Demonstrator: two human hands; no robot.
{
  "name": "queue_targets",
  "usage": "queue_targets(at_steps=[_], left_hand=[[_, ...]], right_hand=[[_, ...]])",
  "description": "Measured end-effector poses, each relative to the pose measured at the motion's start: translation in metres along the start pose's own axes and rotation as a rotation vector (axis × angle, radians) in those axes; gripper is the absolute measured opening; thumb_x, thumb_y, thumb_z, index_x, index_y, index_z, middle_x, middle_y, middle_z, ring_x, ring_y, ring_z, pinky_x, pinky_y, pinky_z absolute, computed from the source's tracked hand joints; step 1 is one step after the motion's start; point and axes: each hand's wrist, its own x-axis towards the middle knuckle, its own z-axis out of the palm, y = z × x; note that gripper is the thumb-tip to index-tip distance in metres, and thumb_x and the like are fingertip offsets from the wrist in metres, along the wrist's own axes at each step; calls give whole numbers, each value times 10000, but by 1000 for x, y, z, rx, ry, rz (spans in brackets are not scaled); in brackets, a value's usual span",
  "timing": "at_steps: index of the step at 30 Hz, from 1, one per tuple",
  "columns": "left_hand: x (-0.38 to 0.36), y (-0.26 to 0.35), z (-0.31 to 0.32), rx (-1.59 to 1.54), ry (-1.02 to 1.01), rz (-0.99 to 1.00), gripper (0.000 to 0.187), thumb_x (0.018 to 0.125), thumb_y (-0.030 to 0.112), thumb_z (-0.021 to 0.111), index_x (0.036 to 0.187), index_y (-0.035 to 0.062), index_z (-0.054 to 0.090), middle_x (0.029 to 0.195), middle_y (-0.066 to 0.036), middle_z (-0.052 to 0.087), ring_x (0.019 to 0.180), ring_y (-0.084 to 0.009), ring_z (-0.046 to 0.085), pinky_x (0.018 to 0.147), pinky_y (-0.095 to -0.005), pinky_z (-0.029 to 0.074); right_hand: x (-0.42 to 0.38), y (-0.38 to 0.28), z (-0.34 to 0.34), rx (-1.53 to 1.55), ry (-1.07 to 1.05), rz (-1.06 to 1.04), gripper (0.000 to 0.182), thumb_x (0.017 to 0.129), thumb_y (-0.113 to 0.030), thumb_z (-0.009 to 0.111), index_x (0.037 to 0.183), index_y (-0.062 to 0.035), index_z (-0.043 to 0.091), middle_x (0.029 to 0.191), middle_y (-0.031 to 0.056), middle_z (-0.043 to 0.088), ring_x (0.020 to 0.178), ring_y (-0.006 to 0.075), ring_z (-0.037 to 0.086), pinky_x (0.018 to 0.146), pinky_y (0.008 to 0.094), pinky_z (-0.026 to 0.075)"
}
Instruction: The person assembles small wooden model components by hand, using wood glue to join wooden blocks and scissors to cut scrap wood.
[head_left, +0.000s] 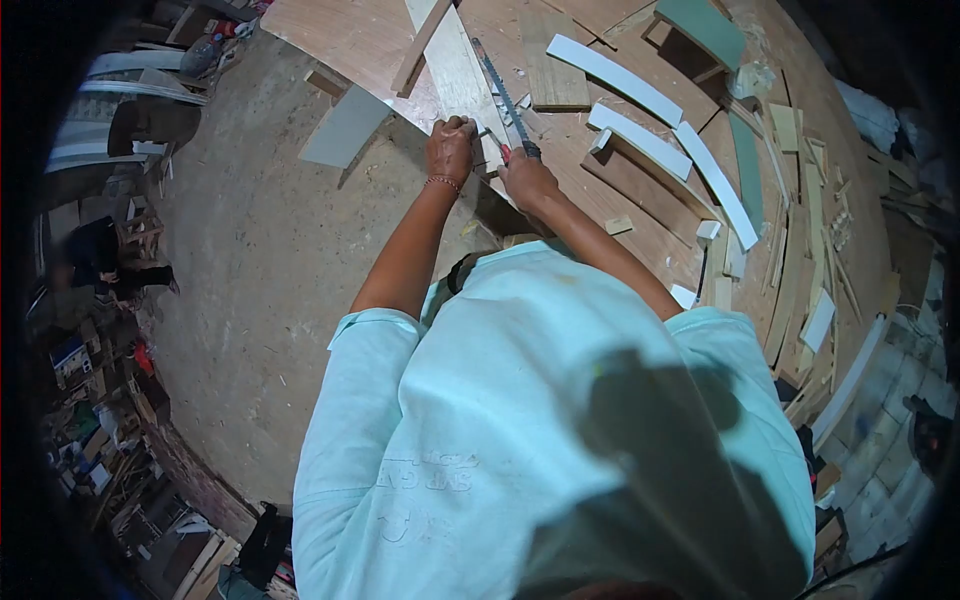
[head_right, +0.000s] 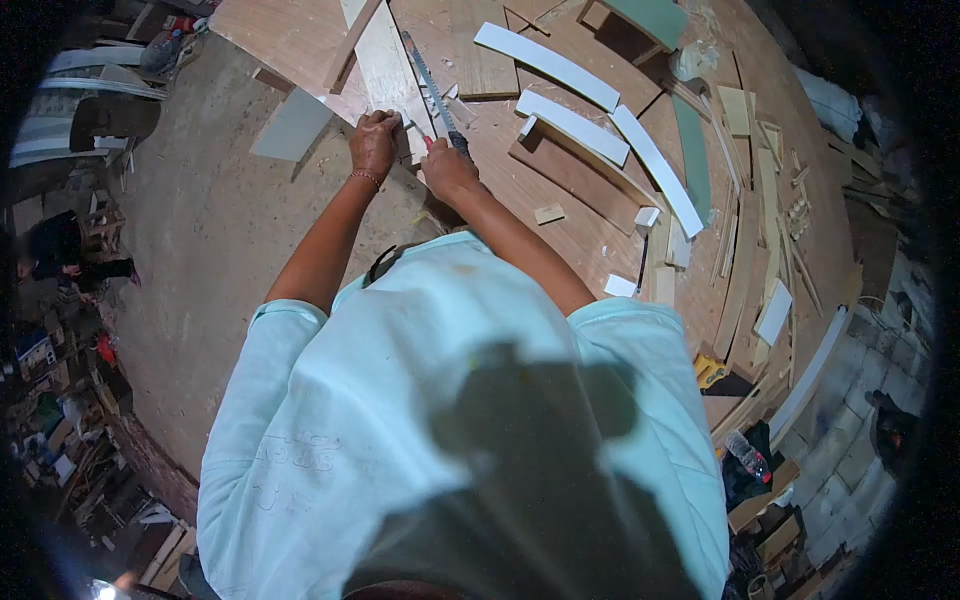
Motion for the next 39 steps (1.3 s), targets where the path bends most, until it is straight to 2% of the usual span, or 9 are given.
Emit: queue_targets(at_steps=[9, 13, 23, 26, 39], left_hand=[[-2, 1, 4, -37, 17, -26, 172, 633, 44, 522, 784, 106, 578, 837, -45, 556, 778, -243, 510, 646, -330, 445], [-2, 0, 3, -64, 72, -19, 157, 632, 45, 521, 764, 106, 580, 827, -41, 560, 776, -243, 514, 629, -334, 450], [-2, -1, 7, -68, 85, -27, 139, 637, 81, 532, 765, 104, 582, 824, -47, 560, 764, -243, 512, 627, -332, 447], [-1, -1, 6, -48, 33, -30, 136, 643, 97, 533, 769, 105, 583, 834, -48, 557, 770, -243, 511, 630, -330, 446], [-2, -1, 3, -66, 19, -53, 160, 636, 133, 576, 795, 116, 586, 875, -13, 555, 798, -224, 504, 629, -324, 450]], right_hand=[[-14, -8, -7, -27, 56, 9, 363, 805, -307, 438, 934, 32, 434, 804, 248, 559, 782, 379, 554, 668, 449, 433], [-7, -7, -5, -27, 99, -58, 364, 808, -306, 432, 922, 39, 431, 802, 252, 558, 770, 381, 555, 668, 453, 432], [7, -15, 0, -6, 114, -65, 359, 809, -292, 431, 910, 52, 416, 767, 269, 554, 758, 390, 553, 657, 453, 435], [7, -15, 1, -5, 108, -69, 355, 810, -290, 431, 905, 52, 414, 759, 272, 553, 751, 393, 554, 654, 456, 434], [8, -18, 5, -29, 109, -59, 351, 810, -289, 438, 902, 49, 411, 758, 267, 558, 735, 387, 563, 634, 450, 448]])
